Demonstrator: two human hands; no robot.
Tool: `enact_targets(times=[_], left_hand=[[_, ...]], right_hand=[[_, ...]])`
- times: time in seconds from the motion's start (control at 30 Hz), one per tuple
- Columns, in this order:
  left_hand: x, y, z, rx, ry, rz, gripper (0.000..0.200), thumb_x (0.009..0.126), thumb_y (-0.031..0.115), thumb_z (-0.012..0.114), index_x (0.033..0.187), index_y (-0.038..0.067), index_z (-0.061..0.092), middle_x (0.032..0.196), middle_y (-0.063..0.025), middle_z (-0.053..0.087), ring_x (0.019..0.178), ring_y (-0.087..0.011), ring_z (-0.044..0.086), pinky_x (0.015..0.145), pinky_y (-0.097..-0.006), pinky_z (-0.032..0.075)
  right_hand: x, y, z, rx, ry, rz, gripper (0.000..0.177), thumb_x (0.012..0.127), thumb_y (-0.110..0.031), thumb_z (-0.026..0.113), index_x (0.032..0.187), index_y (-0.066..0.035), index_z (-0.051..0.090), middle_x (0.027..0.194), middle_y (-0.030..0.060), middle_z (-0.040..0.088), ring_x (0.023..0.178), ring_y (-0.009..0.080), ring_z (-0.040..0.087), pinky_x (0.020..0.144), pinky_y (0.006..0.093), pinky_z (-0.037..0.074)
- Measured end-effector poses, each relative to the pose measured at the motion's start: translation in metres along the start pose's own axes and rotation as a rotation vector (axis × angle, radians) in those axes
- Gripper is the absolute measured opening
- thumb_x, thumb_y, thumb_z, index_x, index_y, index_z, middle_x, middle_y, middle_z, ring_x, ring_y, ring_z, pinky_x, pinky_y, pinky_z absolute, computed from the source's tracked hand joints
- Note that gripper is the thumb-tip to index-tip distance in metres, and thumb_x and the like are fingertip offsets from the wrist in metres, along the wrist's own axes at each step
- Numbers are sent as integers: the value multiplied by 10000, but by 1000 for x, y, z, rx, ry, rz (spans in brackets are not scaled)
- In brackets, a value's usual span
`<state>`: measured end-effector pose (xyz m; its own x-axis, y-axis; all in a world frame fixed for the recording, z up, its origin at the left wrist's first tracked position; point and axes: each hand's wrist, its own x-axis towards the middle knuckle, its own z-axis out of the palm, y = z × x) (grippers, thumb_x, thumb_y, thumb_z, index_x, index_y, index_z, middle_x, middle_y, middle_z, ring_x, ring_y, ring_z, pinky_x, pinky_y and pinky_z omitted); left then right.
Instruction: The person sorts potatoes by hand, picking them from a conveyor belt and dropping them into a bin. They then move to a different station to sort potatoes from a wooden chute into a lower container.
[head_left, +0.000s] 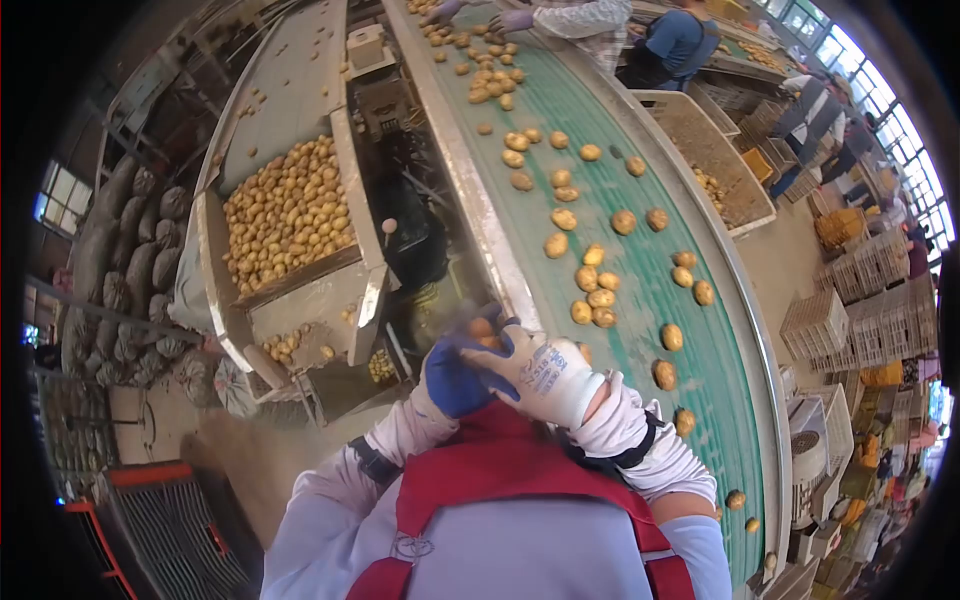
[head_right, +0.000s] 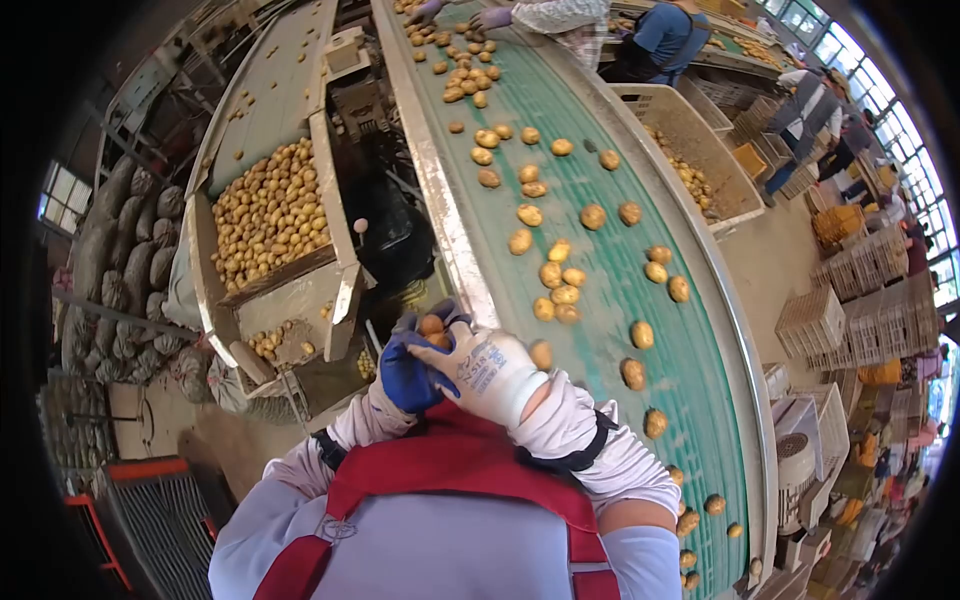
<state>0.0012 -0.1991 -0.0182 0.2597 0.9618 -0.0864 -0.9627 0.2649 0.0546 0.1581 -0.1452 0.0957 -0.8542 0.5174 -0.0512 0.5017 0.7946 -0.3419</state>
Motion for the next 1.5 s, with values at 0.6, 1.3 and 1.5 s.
enact_targets(times=[0.6, 1.3, 1.5], left_hand=[[-174, 171, -236, -195, 1223, 776, 334, 942, 428, 578, 1030, 106, 591, 1046, -160, 626, 1017, -359, 616, 929, -642, 475], [277, 129, 65, 2532, -681, -524, 473, 871, 324, 632, 1325, 212, 561, 1331, -112, 556, 1283, -340, 469, 1063, -459, 388], [325, 206, 13, 2765, -273, 59, 434, 790, 151, 649, 1224, 152, 633, 1297, -105, 581, 1195, -313, 552, 1013, -402, 431]], right_hand=[[4, 50, -43, 449, -32, 141, 554, 758, -88, 632, 1304, -37, 548, 1235, 234, 578, 1115, 419, 567, 967, 444, 452], [61, 146, -9, 381, 113, 400, 552, 800, -222, 674, 1328, -126, 543, 1291, 174, 551, 1206, 376, 500, 1041, 484, 357], [80, 180, -23, 477, 159, 492, 545, 800, -190, 672, 1321, -96, 540, 1245, 177, 582, 1171, 382, 527, 1023, 464, 391]])
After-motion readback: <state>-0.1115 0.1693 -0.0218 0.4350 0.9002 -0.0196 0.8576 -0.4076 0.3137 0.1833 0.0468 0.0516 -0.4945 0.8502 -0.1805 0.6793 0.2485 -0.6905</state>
